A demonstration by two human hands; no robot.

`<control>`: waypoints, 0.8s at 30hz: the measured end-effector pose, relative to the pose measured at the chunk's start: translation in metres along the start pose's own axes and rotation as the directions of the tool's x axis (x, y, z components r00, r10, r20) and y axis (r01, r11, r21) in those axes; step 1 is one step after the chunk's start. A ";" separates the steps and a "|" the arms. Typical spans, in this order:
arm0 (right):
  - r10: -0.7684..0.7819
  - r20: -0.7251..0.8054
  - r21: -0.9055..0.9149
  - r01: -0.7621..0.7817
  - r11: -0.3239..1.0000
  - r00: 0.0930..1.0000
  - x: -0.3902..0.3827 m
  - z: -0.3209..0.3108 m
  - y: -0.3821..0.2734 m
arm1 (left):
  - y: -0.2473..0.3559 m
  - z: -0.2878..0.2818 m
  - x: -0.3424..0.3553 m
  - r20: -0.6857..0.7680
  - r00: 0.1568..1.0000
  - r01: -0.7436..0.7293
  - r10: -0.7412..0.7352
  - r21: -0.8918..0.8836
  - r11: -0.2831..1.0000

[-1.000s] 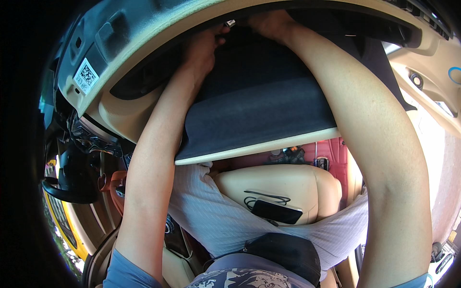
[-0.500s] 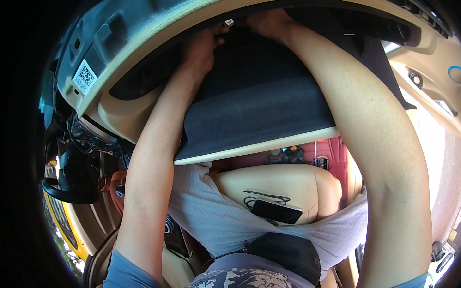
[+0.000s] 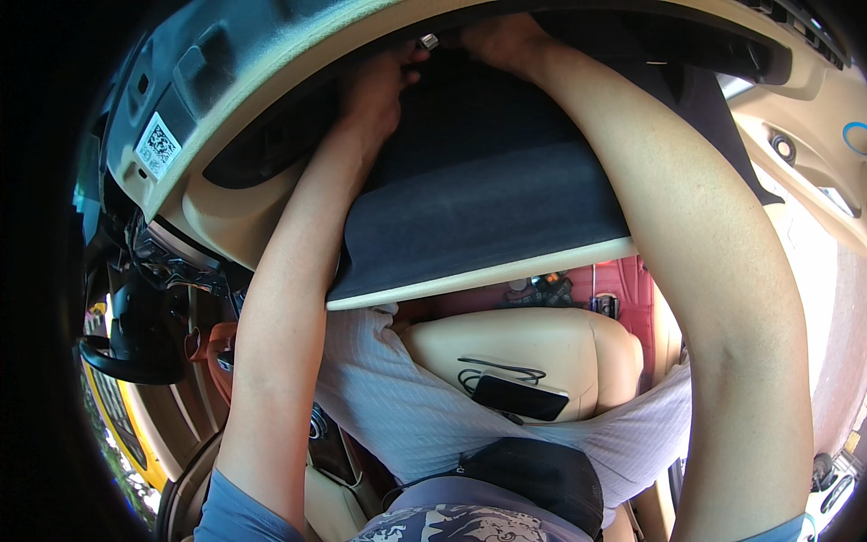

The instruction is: The person installs a new infotainment screen into a BMW dashboard. They align the screen in the dashboard opening, press it into place, and then reach behind the dashboard to connect wiring. The screen powers on and displays a startup interface.

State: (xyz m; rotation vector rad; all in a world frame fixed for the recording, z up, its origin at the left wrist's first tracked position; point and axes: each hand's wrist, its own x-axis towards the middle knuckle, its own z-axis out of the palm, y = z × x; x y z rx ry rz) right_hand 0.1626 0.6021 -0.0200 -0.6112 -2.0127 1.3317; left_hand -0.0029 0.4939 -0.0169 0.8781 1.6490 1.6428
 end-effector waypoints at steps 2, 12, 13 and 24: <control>-0.002 -0.001 0.001 0.002 1.000 1.000 0.000 0.001 0.000 | 0.000 0.000 0.000 -0.004 1.000 0.004 -0.004 -0.003 1.000; -0.009 -0.007 -0.003 0.009 1.000 1.000 -0.001 -0.003 -0.002 | -0.003 -0.001 0.005 0.051 0.998 0.036 -0.039 0.065 0.997; -0.006 -0.008 -0.003 0.006 1.000 1.000 0.000 -0.005 -0.003 | -0.003 -0.001 0.005 0.057 0.998 0.035 -0.038 0.053 0.998; -0.007 -0.014 -0.002 0.007 1.000 1.000 -0.002 -0.007 -0.005 | 0.003 0.000 0.001 0.089 0.995 0.027 -0.036 0.100 0.995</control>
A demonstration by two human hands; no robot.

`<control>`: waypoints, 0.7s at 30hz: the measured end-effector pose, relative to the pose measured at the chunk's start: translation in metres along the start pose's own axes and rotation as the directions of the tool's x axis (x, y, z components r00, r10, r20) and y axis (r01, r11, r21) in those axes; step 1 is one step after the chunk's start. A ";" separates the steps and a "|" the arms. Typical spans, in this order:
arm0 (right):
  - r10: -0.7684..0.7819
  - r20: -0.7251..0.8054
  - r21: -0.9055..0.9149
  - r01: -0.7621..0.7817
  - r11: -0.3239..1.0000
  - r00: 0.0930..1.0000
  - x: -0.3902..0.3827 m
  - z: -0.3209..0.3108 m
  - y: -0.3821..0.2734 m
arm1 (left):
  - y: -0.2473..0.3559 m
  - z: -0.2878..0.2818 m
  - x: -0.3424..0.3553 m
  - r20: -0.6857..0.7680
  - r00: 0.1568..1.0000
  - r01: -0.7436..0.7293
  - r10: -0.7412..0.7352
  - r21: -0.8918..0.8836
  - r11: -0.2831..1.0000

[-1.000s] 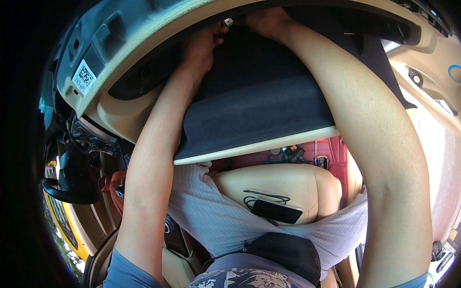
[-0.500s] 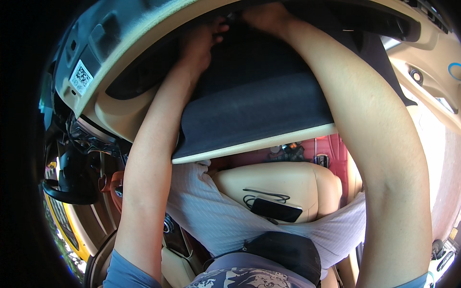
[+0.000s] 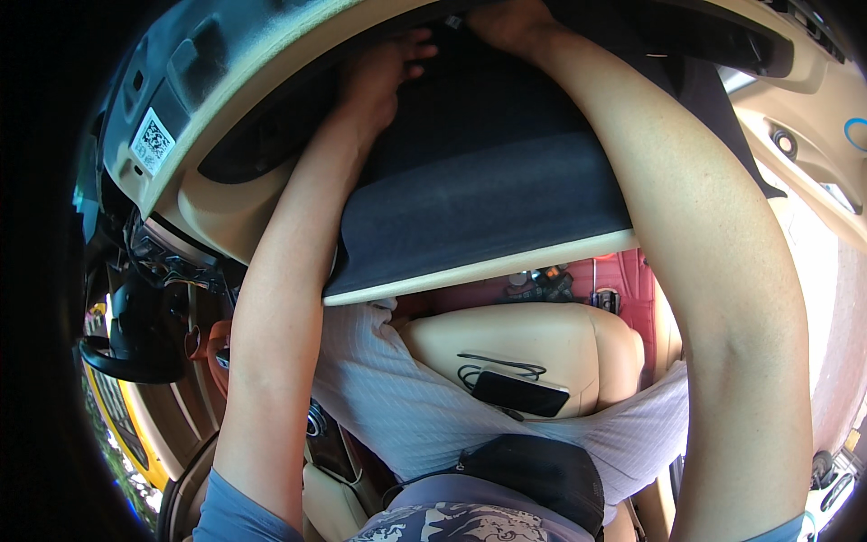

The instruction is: The person installs a new infotainment screen into a BMW dashboard. They align the screen in the dashboard opening, press it into place, and then reach behind the dashboard to connect wiring. The screen powers on and displays a startup interface.

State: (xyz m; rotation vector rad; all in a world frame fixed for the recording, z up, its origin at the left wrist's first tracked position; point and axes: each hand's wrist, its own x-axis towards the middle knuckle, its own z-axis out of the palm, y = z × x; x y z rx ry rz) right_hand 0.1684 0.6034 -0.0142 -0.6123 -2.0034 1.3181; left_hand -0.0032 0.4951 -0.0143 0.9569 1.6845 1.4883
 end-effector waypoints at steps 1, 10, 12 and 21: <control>0.001 0.000 0.001 -0.001 1.000 1.000 0.000 0.000 0.000 | 0.000 0.000 0.000 0.010 1.000 -0.006 0.006 -0.018 1.000; -0.003 -0.016 -0.005 0.003 1.000 1.000 -0.002 -0.001 -0.003 | 0.002 -0.001 -0.002 0.054 0.999 -0.006 0.004 0.034 0.999; -0.005 -0.018 -0.006 0.005 1.000 1.000 -0.001 0.000 -0.004 | 0.002 -0.001 -0.002 0.057 0.998 -0.014 0.012 0.038 0.999; -0.020 -0.176 -0.127 -0.003 0.992 0.984 -0.019 0.018 -0.014 | -0.001 -0.002 0.001 0.071 0.997 -0.007 0.005 0.038 0.999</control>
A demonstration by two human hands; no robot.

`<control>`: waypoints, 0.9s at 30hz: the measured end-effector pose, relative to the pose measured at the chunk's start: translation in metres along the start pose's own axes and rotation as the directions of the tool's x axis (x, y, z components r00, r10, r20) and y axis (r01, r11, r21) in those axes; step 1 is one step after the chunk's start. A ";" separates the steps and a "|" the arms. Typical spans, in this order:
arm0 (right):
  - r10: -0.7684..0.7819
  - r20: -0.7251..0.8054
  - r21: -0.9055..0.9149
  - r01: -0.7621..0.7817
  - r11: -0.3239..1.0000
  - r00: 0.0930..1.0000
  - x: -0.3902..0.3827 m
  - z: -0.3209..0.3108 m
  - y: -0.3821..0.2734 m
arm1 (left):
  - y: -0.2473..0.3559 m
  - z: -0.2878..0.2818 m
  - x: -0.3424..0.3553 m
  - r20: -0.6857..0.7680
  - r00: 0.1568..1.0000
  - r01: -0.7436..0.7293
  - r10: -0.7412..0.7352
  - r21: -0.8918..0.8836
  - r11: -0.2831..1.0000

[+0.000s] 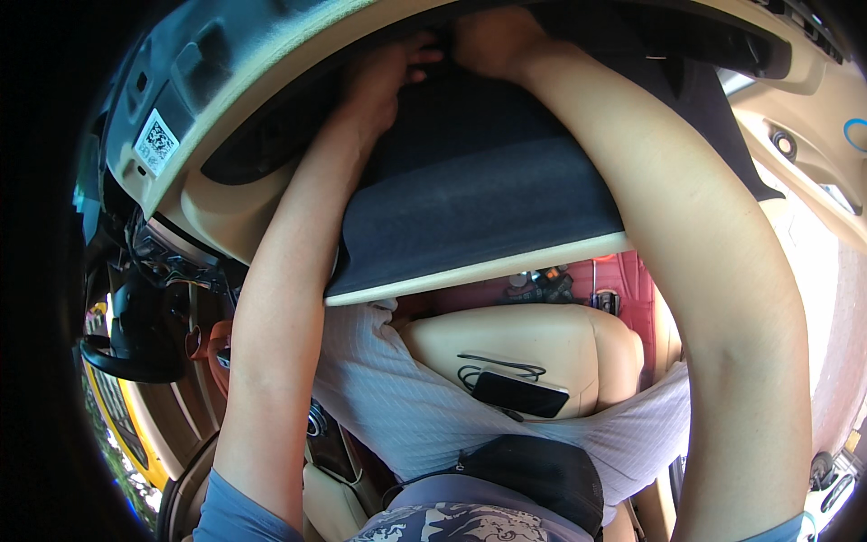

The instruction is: The person installs a new infotainment screen into a BMW dashboard. They align the screen in the dashboard opening, press it into place, and then reach behind the dashboard to connect wiring. The screen powers on and displays a startup interface.

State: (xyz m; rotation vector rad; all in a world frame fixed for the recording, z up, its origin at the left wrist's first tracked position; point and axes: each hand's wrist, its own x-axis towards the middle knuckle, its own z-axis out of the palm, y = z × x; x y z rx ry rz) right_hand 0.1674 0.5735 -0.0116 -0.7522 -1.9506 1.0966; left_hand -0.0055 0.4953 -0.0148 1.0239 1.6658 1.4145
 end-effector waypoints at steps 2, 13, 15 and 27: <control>-0.078 0.006 -0.350 0.075 0.934 0.997 0.009 0.010 0.003 | -0.003 -0.001 0.002 0.008 1.000 0.007 -0.007 -0.011 1.000; -0.383 0.116 -0.243 0.400 0.884 0.916 0.037 0.026 0.042 | -0.026 -0.016 0.023 0.100 0.994 0.056 -0.047 -0.088 0.995; -0.359 0.128 -0.157 0.377 0.913 0.924 0.041 0.027 0.044 | -0.029 -0.019 0.026 0.143 0.990 0.023 -0.010 -0.089 0.996; -0.182 0.259 -0.276 0.254 0.927 0.949 0.023 0.011 0.001 | -0.016 -0.013 0.028 0.169 0.983 0.061 -0.068 0.046 0.997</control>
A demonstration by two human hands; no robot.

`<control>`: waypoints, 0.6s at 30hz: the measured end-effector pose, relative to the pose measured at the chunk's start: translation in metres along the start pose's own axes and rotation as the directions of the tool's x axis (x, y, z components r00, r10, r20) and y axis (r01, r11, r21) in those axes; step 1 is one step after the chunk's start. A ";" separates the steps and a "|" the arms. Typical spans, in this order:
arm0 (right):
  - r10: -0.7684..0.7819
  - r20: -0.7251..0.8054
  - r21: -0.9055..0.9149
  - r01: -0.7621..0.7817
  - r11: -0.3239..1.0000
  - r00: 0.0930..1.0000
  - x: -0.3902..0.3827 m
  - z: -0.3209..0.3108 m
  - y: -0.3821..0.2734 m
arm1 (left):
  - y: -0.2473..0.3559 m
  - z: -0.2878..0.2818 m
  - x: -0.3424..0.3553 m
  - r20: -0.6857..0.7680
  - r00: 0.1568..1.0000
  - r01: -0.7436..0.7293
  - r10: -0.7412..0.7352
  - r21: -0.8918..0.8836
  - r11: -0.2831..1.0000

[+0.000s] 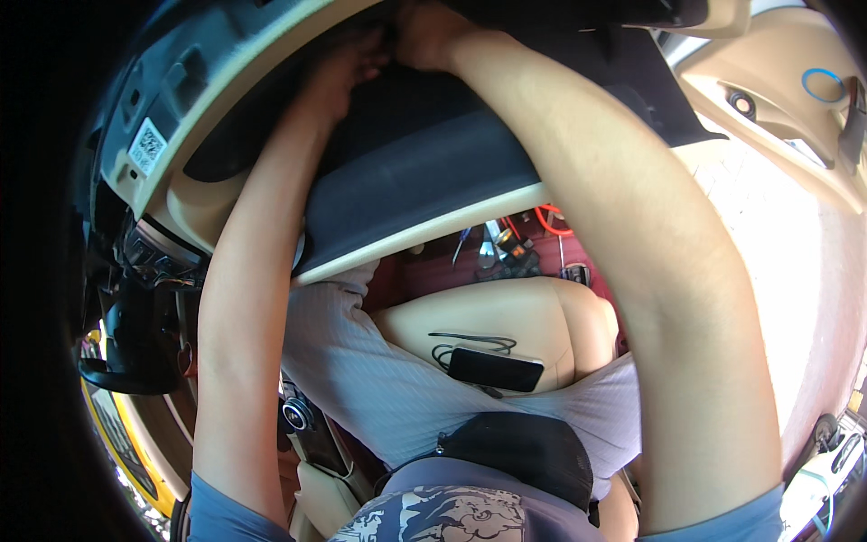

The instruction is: The person installs a new infotainment screen into a BMW dashboard. They align the screen in the dashboard opening, press it into place, and then reach behind the dashboard to connect wiring. The screen powers on and displays a startup interface.

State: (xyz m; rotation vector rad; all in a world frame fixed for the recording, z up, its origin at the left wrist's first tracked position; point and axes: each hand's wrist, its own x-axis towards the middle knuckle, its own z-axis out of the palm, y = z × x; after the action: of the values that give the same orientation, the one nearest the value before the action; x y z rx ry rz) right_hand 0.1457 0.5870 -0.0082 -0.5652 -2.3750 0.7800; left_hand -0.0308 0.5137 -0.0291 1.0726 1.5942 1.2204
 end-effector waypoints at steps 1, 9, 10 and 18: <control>0.074 0.031 0.005 -0.074 0.997 0.997 -0.009 -0.009 -0.013 | 0.002 0.003 -0.001 -0.023 0.999 0.024 -0.024 -0.031 0.999; -0.167 -0.375 -0.249 0.075 0.966 0.912 -0.272 -0.030 -0.157 | 0.063 0.023 -0.178 0.042 0.836 -0.459 0.547 0.599 0.656; -0.172 -0.326 -0.162 0.124 0.979 0.930 -0.307 -0.018 -0.170 | 0.066 0.028 -0.215 0.111 0.774 -0.560 0.623 0.578 0.594; 0.165 0.434 -0.412 0.032 0.910 0.886 -0.408 0.066 -0.187 | -0.022 0.066 -0.379 0.264 0.835 -0.548 0.483 0.478 0.686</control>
State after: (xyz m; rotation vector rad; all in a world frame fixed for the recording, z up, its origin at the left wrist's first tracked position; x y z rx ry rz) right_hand 0.3700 0.2012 -0.0896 -0.6955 -3.0142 0.4736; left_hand 0.1353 0.1667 -0.0174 2.0402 1.6335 1.0309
